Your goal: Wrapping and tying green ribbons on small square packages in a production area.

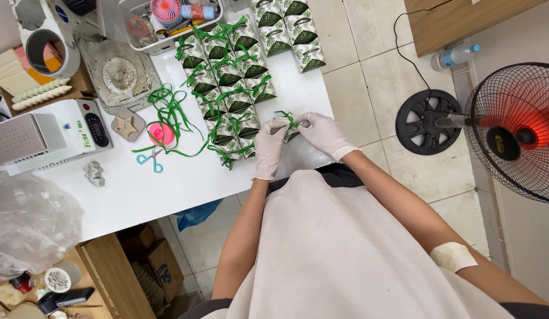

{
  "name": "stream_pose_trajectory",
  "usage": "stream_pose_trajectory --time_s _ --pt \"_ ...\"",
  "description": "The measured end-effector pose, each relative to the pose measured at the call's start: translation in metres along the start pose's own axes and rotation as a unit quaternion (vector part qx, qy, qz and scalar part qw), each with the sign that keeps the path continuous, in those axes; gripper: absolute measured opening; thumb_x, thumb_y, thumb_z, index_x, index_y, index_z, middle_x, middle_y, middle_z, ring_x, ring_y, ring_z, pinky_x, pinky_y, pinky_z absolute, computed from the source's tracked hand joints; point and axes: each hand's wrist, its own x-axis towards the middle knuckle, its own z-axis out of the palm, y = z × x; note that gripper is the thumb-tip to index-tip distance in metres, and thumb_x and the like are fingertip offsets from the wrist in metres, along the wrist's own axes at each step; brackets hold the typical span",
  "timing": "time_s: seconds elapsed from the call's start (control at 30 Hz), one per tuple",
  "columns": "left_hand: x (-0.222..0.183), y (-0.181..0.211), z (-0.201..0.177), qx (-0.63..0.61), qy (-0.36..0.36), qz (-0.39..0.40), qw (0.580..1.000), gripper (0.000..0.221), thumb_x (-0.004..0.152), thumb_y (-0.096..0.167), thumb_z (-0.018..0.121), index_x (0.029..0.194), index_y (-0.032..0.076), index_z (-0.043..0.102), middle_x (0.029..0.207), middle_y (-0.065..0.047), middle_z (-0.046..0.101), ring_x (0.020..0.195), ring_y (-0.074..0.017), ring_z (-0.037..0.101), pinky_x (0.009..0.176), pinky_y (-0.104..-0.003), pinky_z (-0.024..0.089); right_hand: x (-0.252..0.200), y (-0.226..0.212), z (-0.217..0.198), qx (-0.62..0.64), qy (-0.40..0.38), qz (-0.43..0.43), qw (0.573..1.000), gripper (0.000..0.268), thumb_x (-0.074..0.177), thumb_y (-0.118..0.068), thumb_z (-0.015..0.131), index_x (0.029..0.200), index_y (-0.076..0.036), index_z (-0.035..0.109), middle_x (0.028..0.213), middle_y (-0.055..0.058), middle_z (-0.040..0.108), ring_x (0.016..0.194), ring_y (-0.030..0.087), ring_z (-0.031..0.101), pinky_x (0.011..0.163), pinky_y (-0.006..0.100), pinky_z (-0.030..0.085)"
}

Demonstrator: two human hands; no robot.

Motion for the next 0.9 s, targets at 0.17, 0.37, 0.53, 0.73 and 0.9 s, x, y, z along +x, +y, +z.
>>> stream_pose_trajectory --time_s 0.17,0.37,0.53,0.73,0.9 --pt "-0.002 0.010 -0.001 -0.006 -0.011 -0.030 0.999 0.013 0.093 0.001 0.072 0.106 0.000 0.073 0.103 -0.006 0.076 0.092 -0.0104 0.070 0.085 -0.024 0.057 -0.001 -0.013 -0.004 -0.003 -0.034 0.015 0.999 0.032 0.083 -0.032 0.077 0.109 -0.013 0.076 0.104 0.009 0.077 0.096 0.024 0.073 0.090 0.035 0.055" --pt "-0.002 -0.001 -0.003 0.016 -0.011 -0.027 0.999 0.013 0.092 0.001 0.073 0.105 -0.001 0.073 0.098 -0.006 0.076 0.087 -0.0087 0.068 0.080 -0.023 0.056 -0.006 -0.032 -0.010 -0.049 -0.045 0.021 0.998 0.039 0.076 -0.035 0.083 0.106 -0.012 0.077 0.102 0.007 0.077 0.095 0.023 0.073 0.089 0.035 0.056" --pt "-0.003 0.001 -0.002 0.034 0.001 -0.018 0.999 0.013 0.091 0.002 0.074 0.104 -0.001 0.073 0.097 -0.006 0.076 0.086 -0.0077 0.068 0.080 -0.023 0.057 -0.009 -0.040 -0.012 -0.083 -0.063 0.001 0.995 0.047 0.067 -0.036 0.089 0.105 -0.011 0.076 0.101 0.007 0.077 0.093 0.023 0.073 0.087 0.035 0.055" --pt "-0.004 0.006 -0.001 0.037 0.006 -0.038 0.999 0.014 0.091 0.002 0.074 0.104 0.000 0.074 0.097 -0.006 0.077 0.085 -0.0080 0.068 0.079 -0.023 0.056 0.003 0.010 0.016 -0.055 0.020 -0.026 0.998 0.027 0.080 -0.033 0.081 0.098 -0.013 0.078 0.098 0.008 0.077 0.088 0.024 0.074 0.082 0.036 0.057" --pt "-0.004 -0.004 -0.002 0.010 0.007 -0.046 0.999 0.011 0.091 0.004 0.075 0.100 0.001 0.073 0.099 -0.005 0.077 0.086 -0.0079 0.068 0.080 -0.023 0.056 0.002 0.008 0.005 -0.142 0.036 -0.045 0.988 0.020 0.083 -0.033 0.081 0.089 -0.014 0.077 0.094 0.009 0.075 0.085 0.029 0.072 0.076 0.041 0.055"
